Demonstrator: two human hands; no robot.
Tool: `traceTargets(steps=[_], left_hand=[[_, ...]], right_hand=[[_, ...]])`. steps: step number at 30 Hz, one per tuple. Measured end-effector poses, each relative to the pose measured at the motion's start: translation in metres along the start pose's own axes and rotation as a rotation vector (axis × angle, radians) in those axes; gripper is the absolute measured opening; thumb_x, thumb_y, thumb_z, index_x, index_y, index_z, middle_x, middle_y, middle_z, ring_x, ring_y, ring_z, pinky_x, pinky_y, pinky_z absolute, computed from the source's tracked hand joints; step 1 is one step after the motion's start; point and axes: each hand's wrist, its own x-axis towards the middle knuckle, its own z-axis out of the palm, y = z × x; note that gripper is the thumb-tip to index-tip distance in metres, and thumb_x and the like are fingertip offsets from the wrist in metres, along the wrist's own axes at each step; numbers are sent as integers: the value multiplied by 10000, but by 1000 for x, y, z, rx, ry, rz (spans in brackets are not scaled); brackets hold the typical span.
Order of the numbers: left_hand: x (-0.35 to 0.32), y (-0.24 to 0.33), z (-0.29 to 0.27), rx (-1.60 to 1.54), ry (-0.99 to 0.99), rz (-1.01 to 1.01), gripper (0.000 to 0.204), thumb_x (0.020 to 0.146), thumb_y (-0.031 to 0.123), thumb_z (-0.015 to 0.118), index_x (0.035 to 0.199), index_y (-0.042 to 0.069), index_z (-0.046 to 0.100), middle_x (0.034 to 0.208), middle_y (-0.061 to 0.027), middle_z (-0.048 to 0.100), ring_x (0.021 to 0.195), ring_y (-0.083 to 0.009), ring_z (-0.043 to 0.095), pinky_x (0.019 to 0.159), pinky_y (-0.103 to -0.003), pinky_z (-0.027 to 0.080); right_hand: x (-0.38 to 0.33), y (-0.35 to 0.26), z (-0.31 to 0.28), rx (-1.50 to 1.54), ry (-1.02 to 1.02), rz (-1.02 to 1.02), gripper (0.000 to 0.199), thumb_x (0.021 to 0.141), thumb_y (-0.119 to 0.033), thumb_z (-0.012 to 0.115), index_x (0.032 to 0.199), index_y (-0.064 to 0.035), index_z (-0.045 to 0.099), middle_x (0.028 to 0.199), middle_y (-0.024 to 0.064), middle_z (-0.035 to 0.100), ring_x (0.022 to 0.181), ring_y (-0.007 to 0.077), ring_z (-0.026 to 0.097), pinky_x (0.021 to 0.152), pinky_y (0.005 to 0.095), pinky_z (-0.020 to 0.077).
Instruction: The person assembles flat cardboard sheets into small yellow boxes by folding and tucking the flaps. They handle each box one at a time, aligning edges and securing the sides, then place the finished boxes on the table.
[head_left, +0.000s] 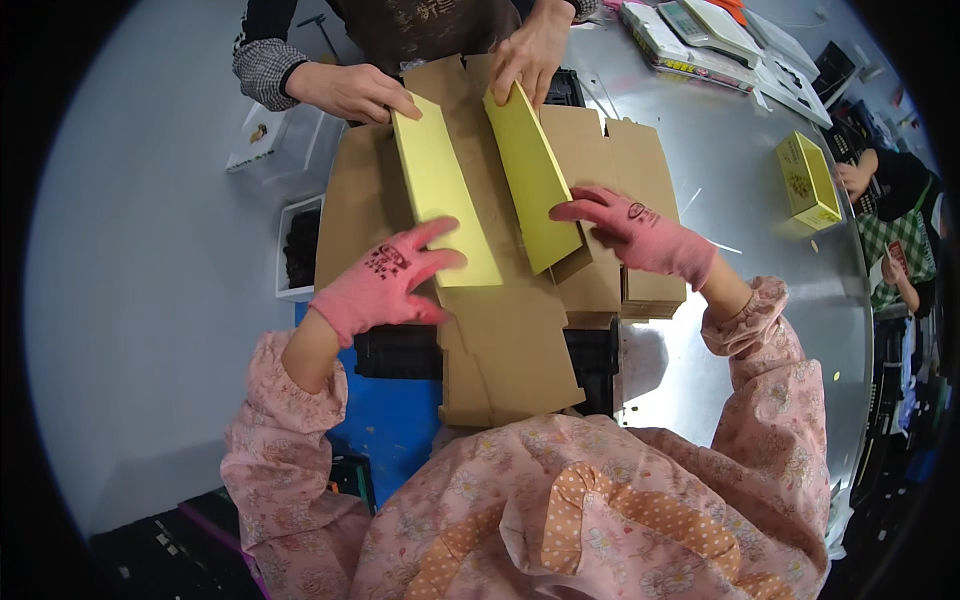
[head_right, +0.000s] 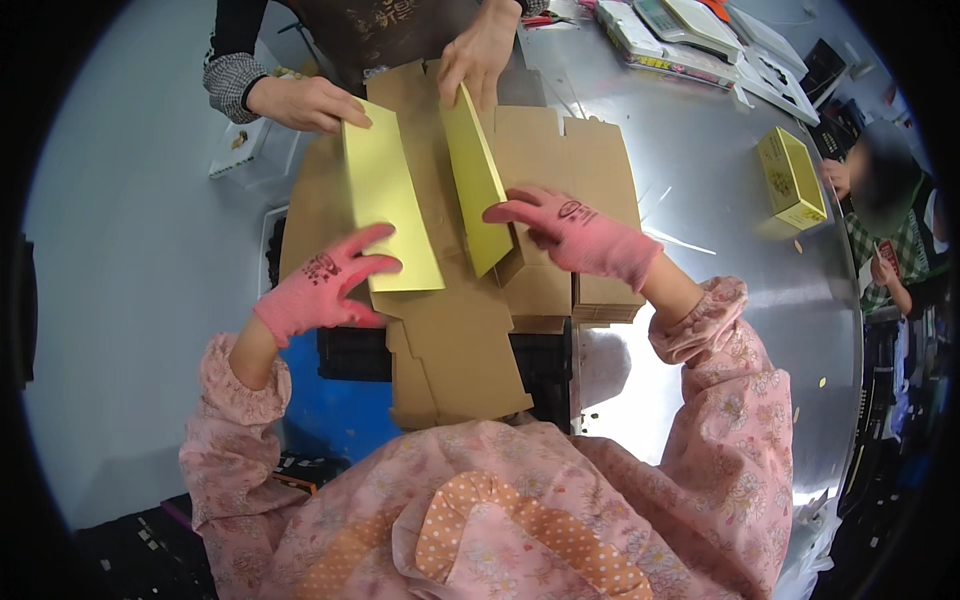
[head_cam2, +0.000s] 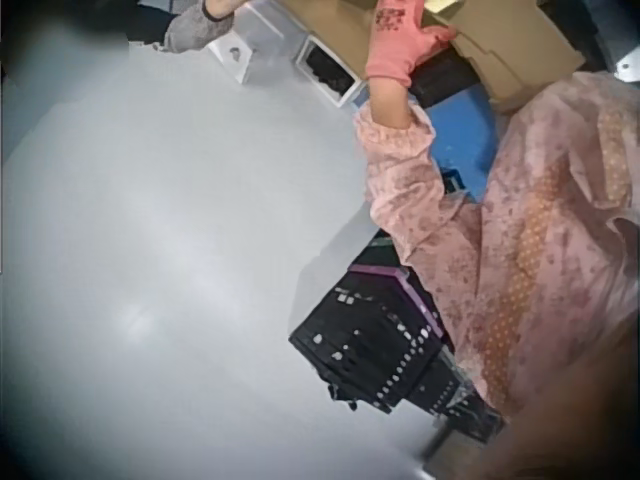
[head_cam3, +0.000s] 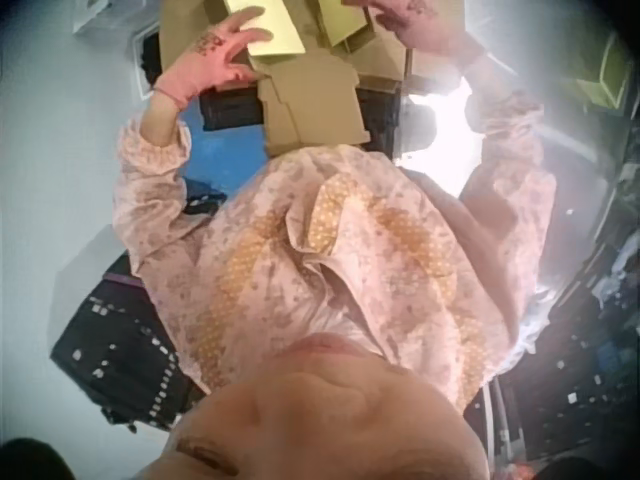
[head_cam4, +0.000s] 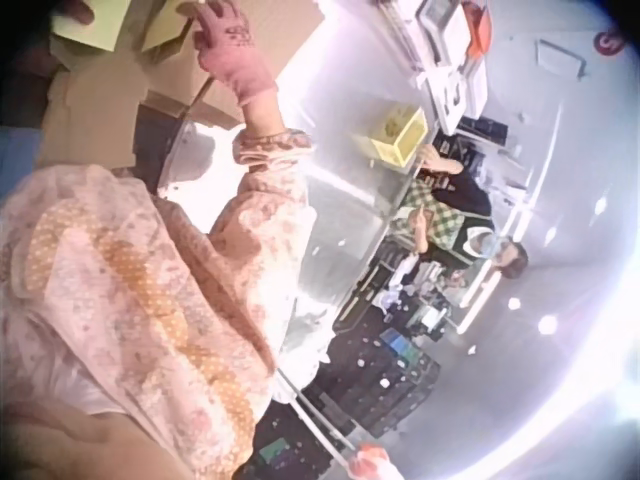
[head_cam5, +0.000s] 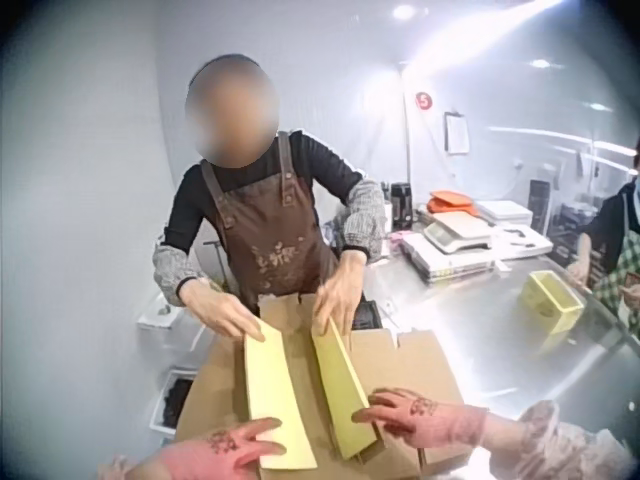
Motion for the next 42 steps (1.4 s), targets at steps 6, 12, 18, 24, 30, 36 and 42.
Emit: traceTargets(steps=[6, 12, 18, 24, 30, 36, 42], left_hand=[[11, -11, 28, 447, 459, -101, 403, 693, 341, 786, 917, 65, 596, 823, -97, 582, 747, -301, 584, 648, -416, 476], [55, 9, 60, 631, 622, -421, 562, 757, 361, 728, 1245, 134, 567, 852, -85, 607, 770, -286, 626, 707, -395, 520], [58, 18, 50, 733, 411, -385, 739, 679, 446, 776, 1296, 134, 517, 958, -78, 635, 806, -285, 635, 697, -411, 515], [71, 19, 55, 683, 506, -528, 657, 662, 565, 758, 1111, 108, 612, 897, -62, 662, 788, -277, 654, 688, -396, 523], [63, 20, 67, 800, 547, -423, 560, 678, 556, 747, 982, 101, 624, 828, -60, 651, 676, -300, 625, 612, -399, 494], [66, 6, 61, 679, 678, -388, 539, 638, 517, 796, 949, 96, 666, 777, -88, 660, 696, -310, 643, 597, -390, 509], [40, -11, 33, 238, 445, -55, 415, 860, 308, 643, 1216, 99, 598, 1074, -82, 667, 884, -262, 662, 765, -344, 534]], right_hand=[[32, 10, 10, -552, 216, -434, 562, 596, -501, 787, 951, -100, 615, 1305, 88, 504, 1250, 367, 434, 1077, 536, 323], [76, 10, 43, -432, 593, -536, 490, 652, -535, 731, 621, -94, 520, 689, 28, 534, 788, 240, 546, 963, 474, 423], [92, 5, 59, -604, 509, -427, 400, 685, -480, 711, 704, -104, 575, 764, 25, 579, 868, 233, 562, 965, 436, 428], [67, 14, 68, 608, 395, -226, 514, 778, -156, 634, 1261, -53, 493, 1315, 156, 434, 1274, 287, 394, 1124, 469, 266], [-31, 2, 79, -316, 200, -268, 690, 732, -158, 623, 1394, -166, 430, 1435, 124, 387, 1350, 308, 351, 1139, 525, 236], [-53, 2, 114, -566, 101, -524, 676, 689, -383, 672, 1319, -204, 503, 1327, 107, 491, 1231, 298, 463, 1115, 526, 300], [59, -7, 66, 141, 965, -248, 553, 854, -428, 631, 1264, -70, 536, 1228, 180, 524, 1149, 360, 504, 1014, 479, 387]])
